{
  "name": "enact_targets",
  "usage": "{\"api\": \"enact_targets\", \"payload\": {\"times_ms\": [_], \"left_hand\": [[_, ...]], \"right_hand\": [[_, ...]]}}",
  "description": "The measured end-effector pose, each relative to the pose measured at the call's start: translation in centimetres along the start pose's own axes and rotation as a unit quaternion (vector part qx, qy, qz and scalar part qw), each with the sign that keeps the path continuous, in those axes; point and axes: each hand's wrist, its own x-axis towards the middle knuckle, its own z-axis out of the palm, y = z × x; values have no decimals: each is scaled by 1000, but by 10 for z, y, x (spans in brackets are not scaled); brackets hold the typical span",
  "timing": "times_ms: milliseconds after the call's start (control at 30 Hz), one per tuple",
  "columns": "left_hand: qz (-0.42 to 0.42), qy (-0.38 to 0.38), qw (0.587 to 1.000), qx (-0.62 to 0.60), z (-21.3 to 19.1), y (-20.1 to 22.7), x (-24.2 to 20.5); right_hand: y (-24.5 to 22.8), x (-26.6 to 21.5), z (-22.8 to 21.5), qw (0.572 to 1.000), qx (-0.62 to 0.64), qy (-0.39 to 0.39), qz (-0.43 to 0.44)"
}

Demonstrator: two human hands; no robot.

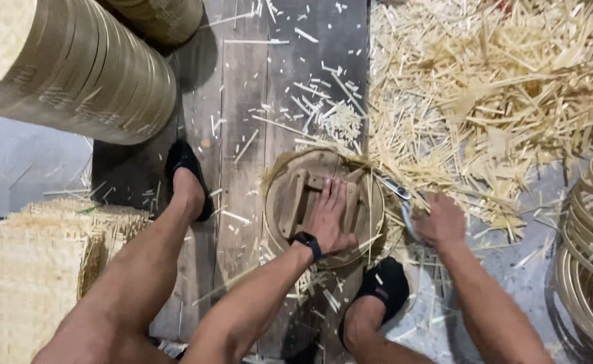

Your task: Assembling and trimming circular bamboo steamer trays using pre-woven mats, circular frames, and scissors.

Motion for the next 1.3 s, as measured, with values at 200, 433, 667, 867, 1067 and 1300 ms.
{"api": "enact_targets", "payload": {"times_ms": [200,433,667,867,1067,1300], "left_hand": [[19,-1,1000,-15,-3,-3,2],[-13,-61,998,13,-9,8,3],[70,-131,989,18,-24,5,4],[128,-81,987,60,1,-36,6],[159,-141,974,80,-24,-30,-1],[-259,5,964,-60,16,17,22]], "right_hand": [[-13,-2,-19,999,-10,43,12],[-4,-13,23,998,35,-4,45],[2,0,33,996,75,24,42],[-6,-1,5,994,75,80,5],[-6,13,15,985,109,118,-63],[-27,11,-19,992,31,121,-28]]}}
